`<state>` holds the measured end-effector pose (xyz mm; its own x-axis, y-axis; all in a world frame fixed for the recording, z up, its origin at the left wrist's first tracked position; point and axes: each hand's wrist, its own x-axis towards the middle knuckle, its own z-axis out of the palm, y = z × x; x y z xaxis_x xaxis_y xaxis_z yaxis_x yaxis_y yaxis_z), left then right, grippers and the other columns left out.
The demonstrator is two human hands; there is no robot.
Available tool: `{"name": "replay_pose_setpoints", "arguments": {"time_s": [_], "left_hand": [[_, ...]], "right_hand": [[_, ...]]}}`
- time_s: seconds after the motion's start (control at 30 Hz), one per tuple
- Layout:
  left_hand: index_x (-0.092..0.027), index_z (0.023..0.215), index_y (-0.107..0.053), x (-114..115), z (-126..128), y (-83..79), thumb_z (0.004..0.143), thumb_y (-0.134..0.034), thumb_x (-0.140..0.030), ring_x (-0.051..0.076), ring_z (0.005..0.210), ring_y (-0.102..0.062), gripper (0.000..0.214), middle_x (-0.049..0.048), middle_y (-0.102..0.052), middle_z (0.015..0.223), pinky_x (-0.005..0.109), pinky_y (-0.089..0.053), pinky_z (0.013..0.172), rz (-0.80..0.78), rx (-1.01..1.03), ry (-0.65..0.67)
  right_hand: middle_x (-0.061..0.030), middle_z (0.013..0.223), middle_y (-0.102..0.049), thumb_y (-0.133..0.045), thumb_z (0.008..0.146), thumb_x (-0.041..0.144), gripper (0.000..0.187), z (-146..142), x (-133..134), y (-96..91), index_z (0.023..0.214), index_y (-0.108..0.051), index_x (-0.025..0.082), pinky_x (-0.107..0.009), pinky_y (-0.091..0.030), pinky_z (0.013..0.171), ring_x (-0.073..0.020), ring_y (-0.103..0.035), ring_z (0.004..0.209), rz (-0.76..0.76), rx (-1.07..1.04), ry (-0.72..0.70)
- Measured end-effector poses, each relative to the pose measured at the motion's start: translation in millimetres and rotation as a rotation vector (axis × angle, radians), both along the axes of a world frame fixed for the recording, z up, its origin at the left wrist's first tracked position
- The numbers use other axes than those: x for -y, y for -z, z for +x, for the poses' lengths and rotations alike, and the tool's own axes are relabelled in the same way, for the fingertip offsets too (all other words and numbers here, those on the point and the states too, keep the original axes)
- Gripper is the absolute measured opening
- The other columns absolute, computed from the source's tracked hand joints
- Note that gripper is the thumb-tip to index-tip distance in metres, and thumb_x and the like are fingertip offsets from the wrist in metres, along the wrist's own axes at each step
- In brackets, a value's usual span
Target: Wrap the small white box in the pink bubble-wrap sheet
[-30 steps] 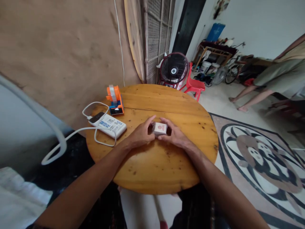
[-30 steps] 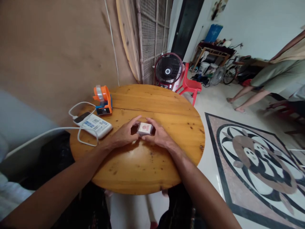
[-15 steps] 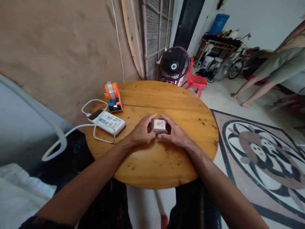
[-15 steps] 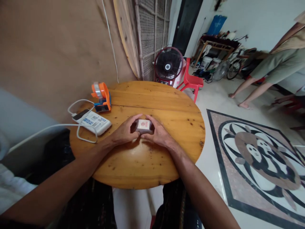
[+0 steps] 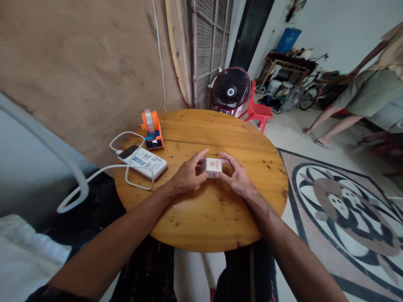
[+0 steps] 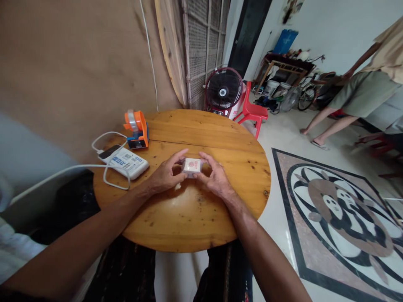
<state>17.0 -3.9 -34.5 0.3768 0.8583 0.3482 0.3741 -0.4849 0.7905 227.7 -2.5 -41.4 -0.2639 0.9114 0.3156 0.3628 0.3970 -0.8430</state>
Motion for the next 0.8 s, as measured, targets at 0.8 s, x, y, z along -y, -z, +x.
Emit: {"name": "replay_pose_setpoints", "arguments": {"time_s": [0.8], "left_hand": [[-0.016,0.140,-0.040,-0.8,-0.4,-5.1,0.075,-0.061,-0.027,0.026,0.122,-0.054,0.070,0.0136,-0.053,0.138,0.042,-0.042,0.105,-0.021,-0.078,-0.019]], "right_hand": [[-0.0092,0.138,-0.052,-0.069,0.079,0.041,0.045,-2.3,-3.1,1.9,0.122,-0.061,0.028,-0.052,-0.036,0.106,-0.0287,-0.050,0.127,0.302,0.334,-0.003]]}}
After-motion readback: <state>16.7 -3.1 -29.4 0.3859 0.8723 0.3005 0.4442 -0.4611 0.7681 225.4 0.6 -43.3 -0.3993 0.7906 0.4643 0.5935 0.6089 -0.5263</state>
